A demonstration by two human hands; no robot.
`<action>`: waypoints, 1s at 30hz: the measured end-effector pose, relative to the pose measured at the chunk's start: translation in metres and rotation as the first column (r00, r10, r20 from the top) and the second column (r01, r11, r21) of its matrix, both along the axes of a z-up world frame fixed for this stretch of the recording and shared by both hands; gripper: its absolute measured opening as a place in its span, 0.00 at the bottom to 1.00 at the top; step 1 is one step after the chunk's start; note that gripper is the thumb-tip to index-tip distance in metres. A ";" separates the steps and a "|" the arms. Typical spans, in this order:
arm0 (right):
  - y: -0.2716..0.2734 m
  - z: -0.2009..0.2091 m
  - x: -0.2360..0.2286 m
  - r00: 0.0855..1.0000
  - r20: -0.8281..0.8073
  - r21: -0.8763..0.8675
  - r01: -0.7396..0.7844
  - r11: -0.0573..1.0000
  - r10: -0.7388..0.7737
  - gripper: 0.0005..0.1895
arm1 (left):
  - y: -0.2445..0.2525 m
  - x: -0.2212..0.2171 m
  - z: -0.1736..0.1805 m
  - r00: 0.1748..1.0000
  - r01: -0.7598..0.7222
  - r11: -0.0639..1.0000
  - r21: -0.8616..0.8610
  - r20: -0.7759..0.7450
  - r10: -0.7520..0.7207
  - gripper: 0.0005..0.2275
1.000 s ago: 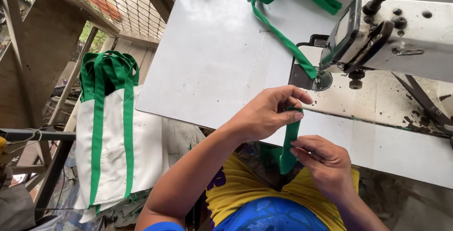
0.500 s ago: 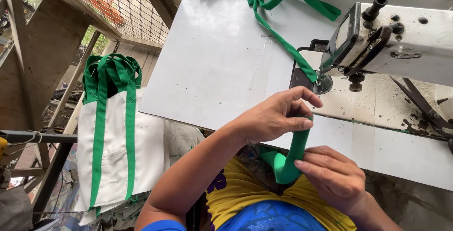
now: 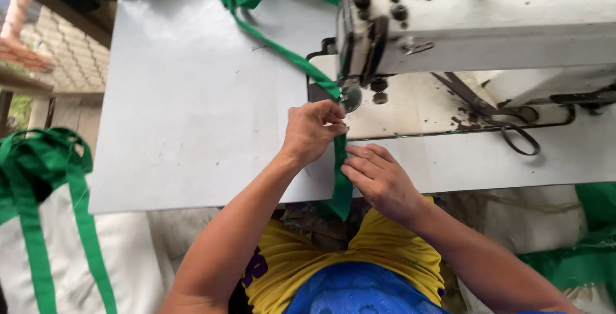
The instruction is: Sewing green fabric straps using an industrial sewing machine on a factory floor.
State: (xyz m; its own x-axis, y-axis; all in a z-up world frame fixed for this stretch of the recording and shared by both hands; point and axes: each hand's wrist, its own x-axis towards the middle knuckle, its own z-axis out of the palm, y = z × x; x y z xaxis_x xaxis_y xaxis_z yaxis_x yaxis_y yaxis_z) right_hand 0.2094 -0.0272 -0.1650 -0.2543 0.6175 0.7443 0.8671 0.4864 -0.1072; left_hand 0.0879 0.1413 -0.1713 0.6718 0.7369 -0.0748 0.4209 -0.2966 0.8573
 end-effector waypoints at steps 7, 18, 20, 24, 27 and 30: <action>0.027 -0.024 0.027 1.000 -0.011 -0.140 -0.023 0.990 0.021 0.08 | 0.015 0.013 -0.031 0.992 -0.069 0.891 0.449 -0.062 0.108 0.07; 0.045 -0.026 0.035 0.996 -0.091 -0.238 -0.003 0.971 -0.020 0.05 | 0.007 0.003 -0.001 0.978 0.082 0.607 0.791 -0.181 0.103 0.10; 0.049 -0.029 0.035 0.993 -0.112 -0.237 0.008 0.972 -0.035 0.06 | 0.009 0.006 -0.003 0.980 0.068 0.605 0.793 -0.166 0.107 0.12; 0.054 -0.033 0.037 0.993 -0.101 -0.214 0.031 0.976 -0.054 0.06 | 0.014 0.009 -0.006 0.981 0.073 0.592 0.802 -0.163 0.100 0.13; 0.054 -0.026 0.032 0.996 -0.070 -0.203 0.047 0.978 -0.062 0.05 | 0.015 0.003 0.000 0.984 0.060 0.629 0.775 -0.151 0.092 0.13; 0.049 -0.015 0.030 0.998 -0.054 -0.227 0.029 0.973 -0.042 0.07 | 0.013 0.003 0.004 0.993 0.039 0.599 0.800 -0.098 0.067 0.13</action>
